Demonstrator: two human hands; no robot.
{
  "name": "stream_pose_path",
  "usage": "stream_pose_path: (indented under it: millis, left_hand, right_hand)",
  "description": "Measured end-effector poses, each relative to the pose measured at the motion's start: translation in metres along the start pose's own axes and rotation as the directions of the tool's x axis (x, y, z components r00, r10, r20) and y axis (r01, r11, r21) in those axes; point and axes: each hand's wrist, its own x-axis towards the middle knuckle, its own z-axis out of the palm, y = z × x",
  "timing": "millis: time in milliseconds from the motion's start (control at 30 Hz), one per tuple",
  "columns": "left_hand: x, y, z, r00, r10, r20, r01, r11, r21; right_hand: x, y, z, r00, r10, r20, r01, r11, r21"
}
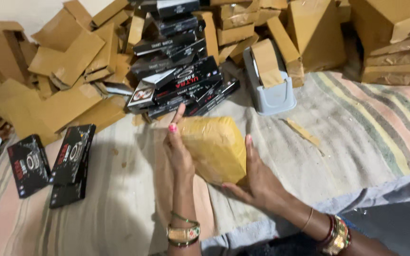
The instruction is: The person packs smart watches into small cardboard boxes. She opens a watch box, places the watch and charger inside, inserts the box into a shipping box, folds the flaps, and seals it with packing tape. She repeats this process for multiple watches.
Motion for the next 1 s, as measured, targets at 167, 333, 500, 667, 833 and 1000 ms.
stream_pose_path:
  millis: [167, 333, 500, 667, 833, 1000]
  left_hand:
    - [-0.036, -0.053, 0.004, 0.958, -0.263, 0.113, 0.242, 0.956, 0.166]
    - [-0.054, -0.045, 0.009, 0.940, -0.290, 0.178, 0.304, 0.951, -0.054]
    - [-0.057, -0.006, 0.019, 0.910, -0.391, 0.138, 0.411, 0.896, -0.168]
    - [-0.063, 0.034, 0.008, 0.876, -0.448, 0.180, 0.480, 0.848, -0.225]
    - [-0.076, 0.085, 0.011, 0.913, -0.248, 0.324, 0.313, 0.935, -0.165]
    - [-0.060, 0.122, 0.024, 0.933, -0.209, 0.294, 0.170, 0.973, 0.153]
  right_hand:
    - [0.021, 0.012, -0.018, 0.929, 0.289, 0.232, -0.353, 0.884, 0.308]
    - [0.030, 0.024, -0.012, 0.872, 0.414, 0.262, -0.477, 0.596, 0.646]
    - [0.023, 0.039, -0.015, 0.843, 0.456, 0.287, -0.464, 0.344, 0.816]
    - [0.012, 0.033, -0.027, 0.991, 0.044, 0.124, -0.120, 0.689, 0.714]
    - [0.020, 0.017, -0.026, 0.990, 0.123, 0.073, -0.131, 0.573, 0.809]
    - [0.050, 0.029, -0.055, 0.877, 0.435, 0.203, -0.462, 0.647, 0.606]
